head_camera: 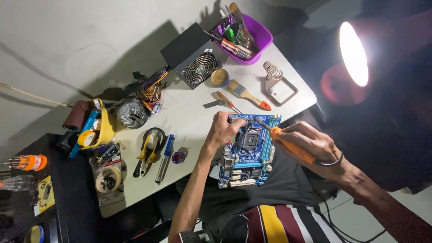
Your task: Repairing a computer motherboard using a screwdriver and a desoldering pump
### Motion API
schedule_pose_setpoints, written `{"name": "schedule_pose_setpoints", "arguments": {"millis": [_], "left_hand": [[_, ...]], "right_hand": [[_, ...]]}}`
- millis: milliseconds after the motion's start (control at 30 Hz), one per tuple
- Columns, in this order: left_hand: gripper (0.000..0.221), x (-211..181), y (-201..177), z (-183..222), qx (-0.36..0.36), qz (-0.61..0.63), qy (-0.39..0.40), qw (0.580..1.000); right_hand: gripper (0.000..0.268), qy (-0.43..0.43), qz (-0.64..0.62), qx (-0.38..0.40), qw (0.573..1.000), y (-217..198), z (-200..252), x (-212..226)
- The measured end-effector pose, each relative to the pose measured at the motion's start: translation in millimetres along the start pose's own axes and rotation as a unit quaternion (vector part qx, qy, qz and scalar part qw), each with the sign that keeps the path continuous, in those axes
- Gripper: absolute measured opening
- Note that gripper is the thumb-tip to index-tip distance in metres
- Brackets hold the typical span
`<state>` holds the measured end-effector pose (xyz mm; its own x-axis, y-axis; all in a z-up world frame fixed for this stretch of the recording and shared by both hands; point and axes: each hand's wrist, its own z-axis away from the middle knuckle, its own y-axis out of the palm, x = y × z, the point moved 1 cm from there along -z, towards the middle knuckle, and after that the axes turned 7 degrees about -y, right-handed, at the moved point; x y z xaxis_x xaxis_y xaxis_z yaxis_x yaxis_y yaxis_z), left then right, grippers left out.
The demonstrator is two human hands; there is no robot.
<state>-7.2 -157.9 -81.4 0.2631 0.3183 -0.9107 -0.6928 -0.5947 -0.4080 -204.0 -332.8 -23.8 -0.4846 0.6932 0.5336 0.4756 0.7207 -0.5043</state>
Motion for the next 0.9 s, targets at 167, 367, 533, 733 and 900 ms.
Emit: {"name": "schedule_pose_setpoints", "arguments": {"millis": [167, 367, 533, 733, 900], "left_hand": [[0.034, 17.8, 0.6, -0.6, 0.0, 0.0, -0.001, 1.0], [0.033, 24.2, -3.4, -0.7, -0.005, -0.004, -0.004, 1.0], [0.033, 19.9, -4.0, 1.9, -0.001, 0.004, 0.001, 1.0], [0.033, 26.5, -1.1, -0.9, -0.003, -0.002, -0.001, 1.0], [0.031, 27.4, 1.0, 2.1, -0.01, 0.023, -0.011, 1.0]], "right_hand": [[0.017, 0.02, -0.007, -0.015, 1.0, -1.2, -1.7, 2.5], [0.014, 0.115, -0.018, -0.057, 0.992, 3.2, 9.9, -2.7], [0.016, 0.1, -0.032, -0.051, 0.993, 1.6, 11.9, -7.0], [0.017, -0.013, 0.013, 0.019, 1.0, 9.1, 15.6, -0.6], [0.019, 0.142, -0.01, -0.11, 0.984, 9.8, 22.3, -9.0]]}}
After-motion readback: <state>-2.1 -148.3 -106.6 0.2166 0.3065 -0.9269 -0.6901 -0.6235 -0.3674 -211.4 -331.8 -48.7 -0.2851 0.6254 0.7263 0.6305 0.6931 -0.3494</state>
